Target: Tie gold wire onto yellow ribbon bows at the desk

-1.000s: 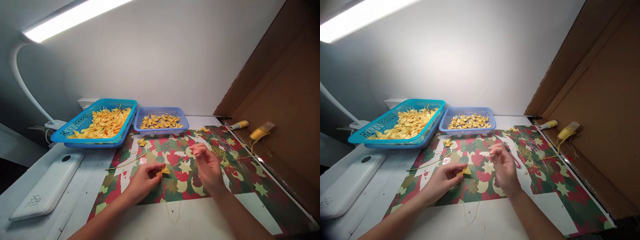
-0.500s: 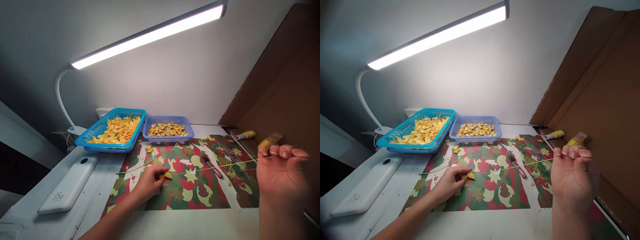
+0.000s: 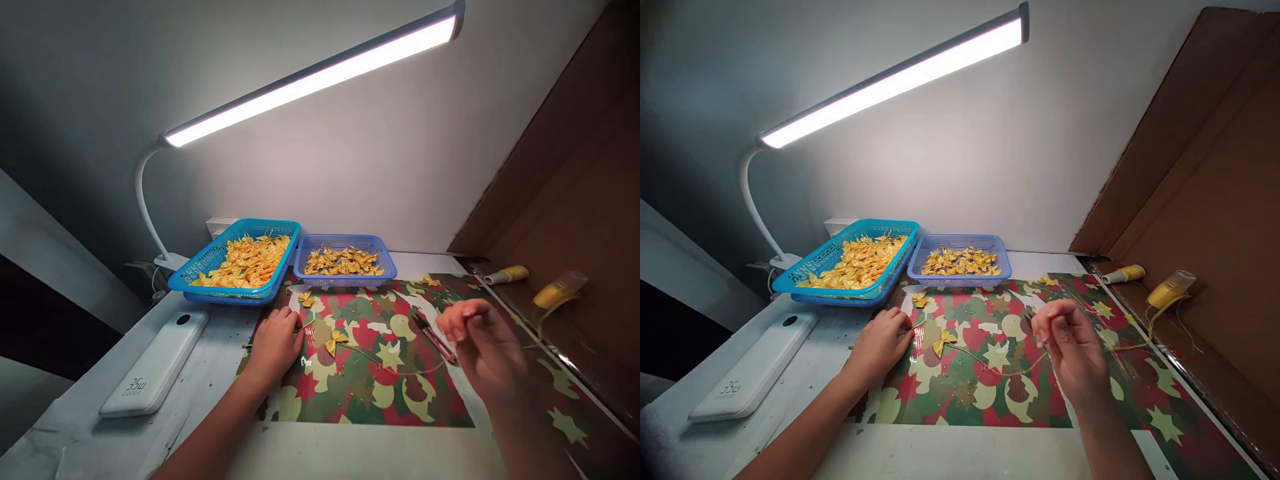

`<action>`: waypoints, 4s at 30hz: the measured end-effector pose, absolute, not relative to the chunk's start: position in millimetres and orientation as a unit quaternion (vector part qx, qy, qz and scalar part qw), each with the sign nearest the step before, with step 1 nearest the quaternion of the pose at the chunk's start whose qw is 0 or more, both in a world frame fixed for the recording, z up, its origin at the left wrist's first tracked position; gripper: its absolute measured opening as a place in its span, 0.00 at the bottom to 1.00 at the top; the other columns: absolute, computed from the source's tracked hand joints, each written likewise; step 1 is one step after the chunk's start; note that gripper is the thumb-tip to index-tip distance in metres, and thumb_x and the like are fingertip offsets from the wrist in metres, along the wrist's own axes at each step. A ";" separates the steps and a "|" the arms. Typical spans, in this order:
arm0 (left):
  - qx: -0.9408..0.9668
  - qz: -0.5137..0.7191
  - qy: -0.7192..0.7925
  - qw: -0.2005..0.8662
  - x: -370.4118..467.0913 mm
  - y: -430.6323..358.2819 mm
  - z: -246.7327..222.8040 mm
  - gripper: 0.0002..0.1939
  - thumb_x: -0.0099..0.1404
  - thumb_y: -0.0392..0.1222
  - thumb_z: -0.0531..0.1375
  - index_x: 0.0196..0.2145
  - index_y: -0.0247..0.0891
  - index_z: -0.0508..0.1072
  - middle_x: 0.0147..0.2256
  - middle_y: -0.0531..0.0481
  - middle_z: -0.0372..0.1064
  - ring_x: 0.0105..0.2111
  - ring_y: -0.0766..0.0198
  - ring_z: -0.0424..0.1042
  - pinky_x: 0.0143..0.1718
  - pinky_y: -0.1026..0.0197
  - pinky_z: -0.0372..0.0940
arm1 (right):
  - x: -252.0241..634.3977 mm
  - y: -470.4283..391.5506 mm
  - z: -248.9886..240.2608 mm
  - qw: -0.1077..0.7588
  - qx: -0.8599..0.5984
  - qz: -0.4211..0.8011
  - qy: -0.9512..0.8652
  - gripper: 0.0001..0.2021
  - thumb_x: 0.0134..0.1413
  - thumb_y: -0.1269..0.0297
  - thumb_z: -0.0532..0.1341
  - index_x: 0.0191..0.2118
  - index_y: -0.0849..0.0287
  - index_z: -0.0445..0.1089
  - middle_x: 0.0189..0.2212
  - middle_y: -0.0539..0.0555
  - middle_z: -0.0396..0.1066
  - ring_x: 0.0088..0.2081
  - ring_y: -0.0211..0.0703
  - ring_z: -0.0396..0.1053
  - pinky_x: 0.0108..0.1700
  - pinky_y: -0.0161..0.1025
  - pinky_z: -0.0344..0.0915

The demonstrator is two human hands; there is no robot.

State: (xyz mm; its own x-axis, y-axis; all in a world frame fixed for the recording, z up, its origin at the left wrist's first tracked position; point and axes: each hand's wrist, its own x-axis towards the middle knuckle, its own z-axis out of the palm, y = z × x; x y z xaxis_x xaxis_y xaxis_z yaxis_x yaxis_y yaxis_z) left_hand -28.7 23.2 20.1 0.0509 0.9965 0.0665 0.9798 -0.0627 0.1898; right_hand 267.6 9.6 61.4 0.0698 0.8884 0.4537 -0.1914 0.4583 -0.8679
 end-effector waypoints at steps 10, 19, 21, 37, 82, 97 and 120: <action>0.737 0.071 0.671 0.032 -25.0 24.7 14.8 0.10 0.66 0.38 0.49 0.33 0.37 0.69 0.38 0.43 0.69 0.40 0.55 0.66 0.37 0.57 0.58 | 235.6 16.8 26.2 0.524 -0.402 0.495 -0.564 0.12 0.57 0.52 0.56 0.34 0.56 0.62 0.21 0.47 0.57 0.24 0.35 0.56 0.28 0.34 0.57; 0.722 0.162 0.672 0.007 -28.9 26.7 11.4 0.10 0.66 0.38 0.49 0.39 0.38 0.69 0.39 0.45 0.71 0.40 0.54 0.67 0.38 0.57 0.58 | 236.3 21.2 23.9 0.509 -0.420 0.539 -0.524 0.14 0.52 0.53 0.61 0.40 0.56 0.64 0.27 0.51 0.69 0.28 0.36 0.62 0.33 0.35 0.61; 0.732 0.202 0.650 -0.012 -27.9 25.5 8.4 0.10 0.65 0.37 0.50 0.39 0.39 0.70 0.41 0.45 0.70 0.42 0.54 0.66 0.39 0.56 0.58 | 234.3 22.5 18.8 0.502 -0.427 0.544 -0.519 0.15 0.52 0.52 0.61 0.39 0.57 0.66 0.28 0.52 0.71 0.27 0.36 0.62 0.33 0.36 0.62; 0.669 0.098 0.733 0.071 -172.0 134.6 96.8 0.04 0.50 0.33 0.60 0.24 0.37 0.75 0.28 0.50 0.74 0.31 0.60 0.71 0.32 0.64 0.62 | 222.9 35.7 -46.0 0.484 -0.515 0.515 -0.485 0.11 0.51 0.53 0.55 0.34 0.56 0.64 0.19 0.44 0.49 0.20 0.33 0.47 0.21 0.32 0.44; 0.657 0.552 0.458 0.233 -51.2 29.4 67.7 0.20 0.61 0.53 0.54 0.42 0.35 0.72 0.34 0.45 0.74 0.31 0.63 0.70 0.35 0.62 0.65 | 205.1 17.7 -20.4 0.518 -0.445 0.351 -0.640 0.12 0.53 0.54 0.52 0.37 0.55 0.65 0.20 0.45 0.52 0.21 0.36 0.47 0.23 0.34 0.45; 0.503 0.530 0.372 0.573 30.4 3.7 -18.7 0.21 0.52 0.59 0.61 0.32 0.37 0.71 0.18 0.58 0.59 0.18 0.72 0.55 0.21 0.68 0.51 | 177.4 -3.5 -22.4 0.494 -0.386 0.289 -0.723 0.08 0.56 0.59 0.50 0.31 0.56 0.61 0.22 0.47 0.59 0.24 0.37 0.56 0.28 0.35 0.52; 0.571 0.491 0.379 0.538 32.3 0.0 -17.0 0.16 0.55 0.54 0.59 0.35 0.42 0.66 0.18 0.59 0.57 0.18 0.69 0.56 0.21 0.66 0.51 | 179.4 -1.5 -26.2 0.468 -0.343 0.297 -0.758 0.08 0.59 0.60 0.48 0.32 0.55 0.60 0.27 0.49 0.65 0.30 0.40 0.62 0.35 0.37 0.59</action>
State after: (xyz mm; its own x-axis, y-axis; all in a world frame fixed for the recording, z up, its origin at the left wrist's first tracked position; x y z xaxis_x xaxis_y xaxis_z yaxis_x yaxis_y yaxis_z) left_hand 32.3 0.0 -17.0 0.2307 0.9610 0.1526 -0.0945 -0.1339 0.9865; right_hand 179.4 -1.5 -26.2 -0.3272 0.7983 0.5057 0.2422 0.5881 -0.7717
